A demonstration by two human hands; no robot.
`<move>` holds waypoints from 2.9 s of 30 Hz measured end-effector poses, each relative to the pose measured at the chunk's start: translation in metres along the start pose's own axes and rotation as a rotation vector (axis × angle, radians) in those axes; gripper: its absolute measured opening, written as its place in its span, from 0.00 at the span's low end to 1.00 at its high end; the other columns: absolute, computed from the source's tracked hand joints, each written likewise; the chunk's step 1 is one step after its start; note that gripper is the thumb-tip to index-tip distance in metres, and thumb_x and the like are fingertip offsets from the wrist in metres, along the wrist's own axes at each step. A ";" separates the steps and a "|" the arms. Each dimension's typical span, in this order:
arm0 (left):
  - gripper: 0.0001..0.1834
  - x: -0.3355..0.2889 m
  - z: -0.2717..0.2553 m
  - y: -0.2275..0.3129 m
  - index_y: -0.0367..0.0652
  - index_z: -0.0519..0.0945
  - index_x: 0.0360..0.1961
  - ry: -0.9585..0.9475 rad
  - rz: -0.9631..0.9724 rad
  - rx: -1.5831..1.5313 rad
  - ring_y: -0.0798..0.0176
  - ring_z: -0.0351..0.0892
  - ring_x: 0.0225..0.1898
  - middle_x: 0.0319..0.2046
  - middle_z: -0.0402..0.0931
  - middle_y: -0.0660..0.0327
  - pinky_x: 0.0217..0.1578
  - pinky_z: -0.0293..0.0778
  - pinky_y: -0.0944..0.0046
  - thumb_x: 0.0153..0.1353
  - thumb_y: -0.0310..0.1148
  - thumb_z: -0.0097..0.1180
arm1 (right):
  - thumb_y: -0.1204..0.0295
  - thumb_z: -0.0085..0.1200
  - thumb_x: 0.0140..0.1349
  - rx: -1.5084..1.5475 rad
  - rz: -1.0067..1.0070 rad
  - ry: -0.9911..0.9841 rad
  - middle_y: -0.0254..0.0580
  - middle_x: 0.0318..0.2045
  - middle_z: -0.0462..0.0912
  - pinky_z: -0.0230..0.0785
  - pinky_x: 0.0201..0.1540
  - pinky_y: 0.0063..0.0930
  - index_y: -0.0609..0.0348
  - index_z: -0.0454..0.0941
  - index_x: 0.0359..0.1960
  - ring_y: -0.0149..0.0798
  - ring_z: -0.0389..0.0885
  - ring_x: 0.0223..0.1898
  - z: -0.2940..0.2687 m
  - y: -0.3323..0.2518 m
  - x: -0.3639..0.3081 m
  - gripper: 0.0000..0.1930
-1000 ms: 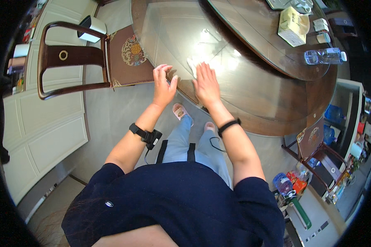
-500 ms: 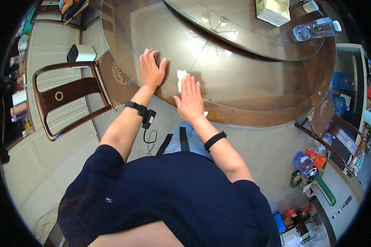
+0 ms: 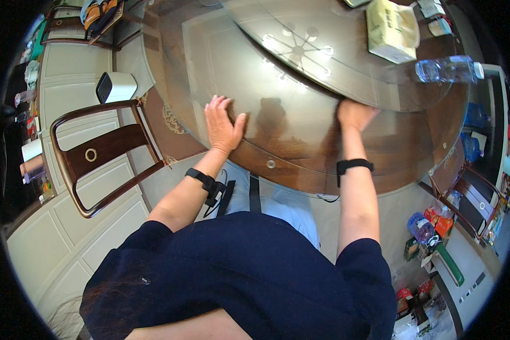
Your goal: The person wipes a round wooden dining table with a white cloth, moving items like a phone and water bottle aside. They retrieve a tray of cups and glasses from a nearby counter, place it on the table, and continue wiping the surface thoroughly.
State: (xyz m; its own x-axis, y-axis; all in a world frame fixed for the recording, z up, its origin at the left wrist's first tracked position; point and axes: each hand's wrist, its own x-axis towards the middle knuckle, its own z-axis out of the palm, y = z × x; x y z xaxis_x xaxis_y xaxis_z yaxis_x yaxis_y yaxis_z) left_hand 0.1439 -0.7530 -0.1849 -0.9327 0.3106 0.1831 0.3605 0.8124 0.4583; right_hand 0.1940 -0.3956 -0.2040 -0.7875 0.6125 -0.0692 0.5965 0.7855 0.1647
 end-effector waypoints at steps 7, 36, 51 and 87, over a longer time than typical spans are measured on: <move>0.32 0.001 -0.006 -0.008 0.41 0.66 0.59 -0.041 0.060 -0.269 0.42 0.58 0.66 0.58 0.64 0.48 0.69 0.46 0.38 0.60 0.51 0.56 | 0.51 0.41 0.69 0.569 -0.248 0.009 0.59 0.65 0.68 0.52 0.69 0.52 0.66 0.66 0.64 0.57 0.65 0.66 -0.039 -0.239 0.008 0.32; 0.27 0.132 -0.052 -0.173 0.40 0.68 0.56 0.060 0.059 -0.094 0.45 0.57 0.67 0.57 0.66 0.50 0.69 0.46 0.41 0.63 0.46 0.54 | 0.69 0.50 0.63 0.513 -0.137 -0.027 0.64 0.68 0.58 0.45 0.72 0.51 0.68 0.56 0.68 0.61 0.56 0.70 -0.058 -0.217 -0.144 0.33; 0.28 0.132 -0.058 -0.172 0.39 0.68 0.57 0.027 0.021 -0.126 0.42 0.59 0.66 0.57 0.65 0.48 0.68 0.48 0.39 0.64 0.48 0.53 | 0.50 0.40 0.69 0.536 -0.083 0.063 0.62 0.68 0.61 0.46 0.72 0.51 0.68 0.58 0.68 0.57 0.58 0.70 -0.076 -0.405 0.106 0.36; 0.32 0.132 -0.064 -0.168 0.40 0.66 0.59 0.018 -0.026 -0.160 0.42 0.58 0.67 0.59 0.64 0.49 0.69 0.48 0.39 0.60 0.50 0.57 | 0.54 0.52 0.65 0.467 -0.503 0.152 0.68 0.70 0.54 0.44 0.73 0.52 0.73 0.52 0.69 0.61 0.52 0.72 -0.087 -0.419 0.078 0.41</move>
State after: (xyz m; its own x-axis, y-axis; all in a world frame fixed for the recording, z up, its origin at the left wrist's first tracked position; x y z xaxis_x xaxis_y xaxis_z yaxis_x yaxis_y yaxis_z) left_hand -0.0397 -0.8795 -0.1818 -0.9419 0.2807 0.1843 0.3342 0.7308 0.5951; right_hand -0.1306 -0.6849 -0.1932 -0.9781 0.1719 0.1177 0.1311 0.9470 -0.2932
